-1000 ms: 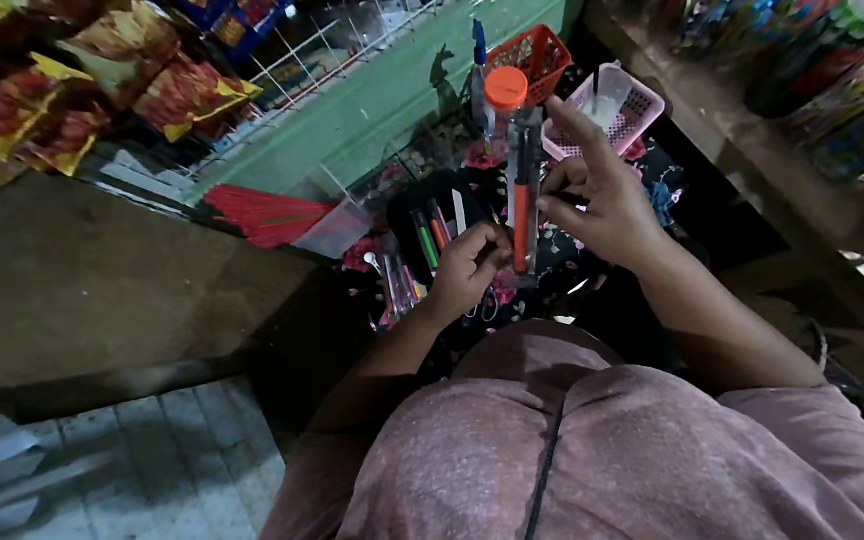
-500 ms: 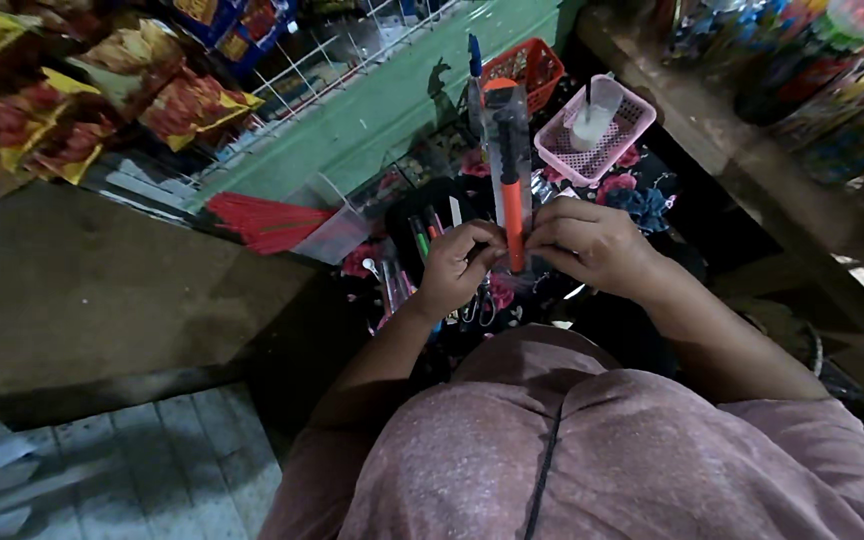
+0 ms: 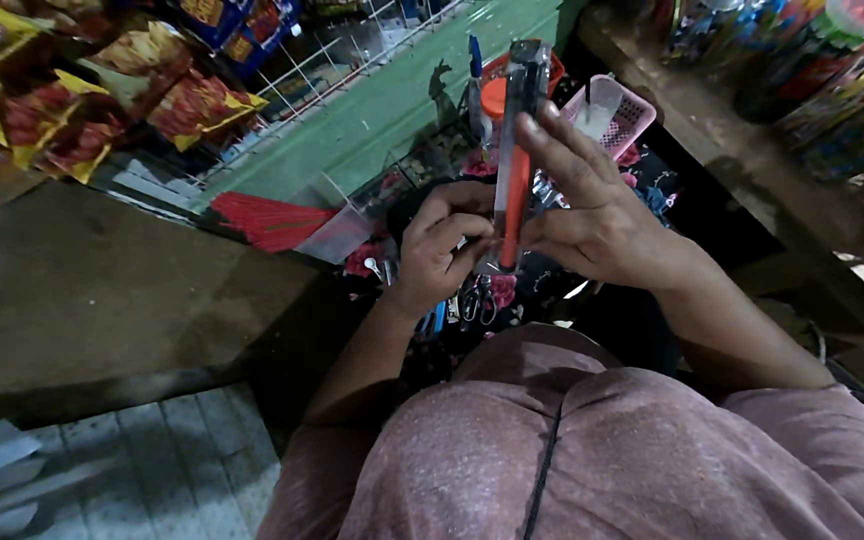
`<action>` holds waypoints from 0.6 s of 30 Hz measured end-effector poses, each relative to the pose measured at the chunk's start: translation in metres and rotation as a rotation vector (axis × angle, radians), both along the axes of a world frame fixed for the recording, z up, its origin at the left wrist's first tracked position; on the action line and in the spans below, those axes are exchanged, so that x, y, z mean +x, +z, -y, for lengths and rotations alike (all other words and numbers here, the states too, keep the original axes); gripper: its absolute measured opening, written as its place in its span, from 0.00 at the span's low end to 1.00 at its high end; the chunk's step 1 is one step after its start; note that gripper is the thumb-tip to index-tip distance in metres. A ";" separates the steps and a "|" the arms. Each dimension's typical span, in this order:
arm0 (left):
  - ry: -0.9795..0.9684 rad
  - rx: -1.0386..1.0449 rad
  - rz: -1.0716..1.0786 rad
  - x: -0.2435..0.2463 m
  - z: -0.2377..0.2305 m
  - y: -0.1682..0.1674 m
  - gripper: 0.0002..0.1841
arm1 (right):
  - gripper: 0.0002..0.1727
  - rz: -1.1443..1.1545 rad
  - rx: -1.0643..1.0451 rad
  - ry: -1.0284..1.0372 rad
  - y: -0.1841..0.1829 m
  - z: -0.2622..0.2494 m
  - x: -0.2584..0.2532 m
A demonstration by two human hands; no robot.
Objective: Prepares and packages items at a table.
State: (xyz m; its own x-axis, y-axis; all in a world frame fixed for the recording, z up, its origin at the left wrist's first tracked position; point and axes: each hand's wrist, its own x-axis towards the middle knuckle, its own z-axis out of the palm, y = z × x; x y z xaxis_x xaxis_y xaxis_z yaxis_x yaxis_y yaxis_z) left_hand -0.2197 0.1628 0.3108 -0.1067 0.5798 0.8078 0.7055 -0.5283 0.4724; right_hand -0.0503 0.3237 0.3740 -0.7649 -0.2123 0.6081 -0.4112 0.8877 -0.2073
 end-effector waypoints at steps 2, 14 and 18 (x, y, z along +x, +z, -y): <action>-0.017 0.020 -0.004 -0.001 0.000 0.001 0.06 | 0.12 -0.007 -0.076 0.040 0.002 -0.001 -0.003; -0.036 0.062 0.344 0.014 0.000 -0.007 0.04 | 0.07 -0.255 -0.237 -0.022 -0.028 0.017 -0.011; 0.079 0.139 0.042 0.020 0.013 -0.003 0.04 | 0.06 -0.312 -0.196 -0.061 -0.034 0.024 0.003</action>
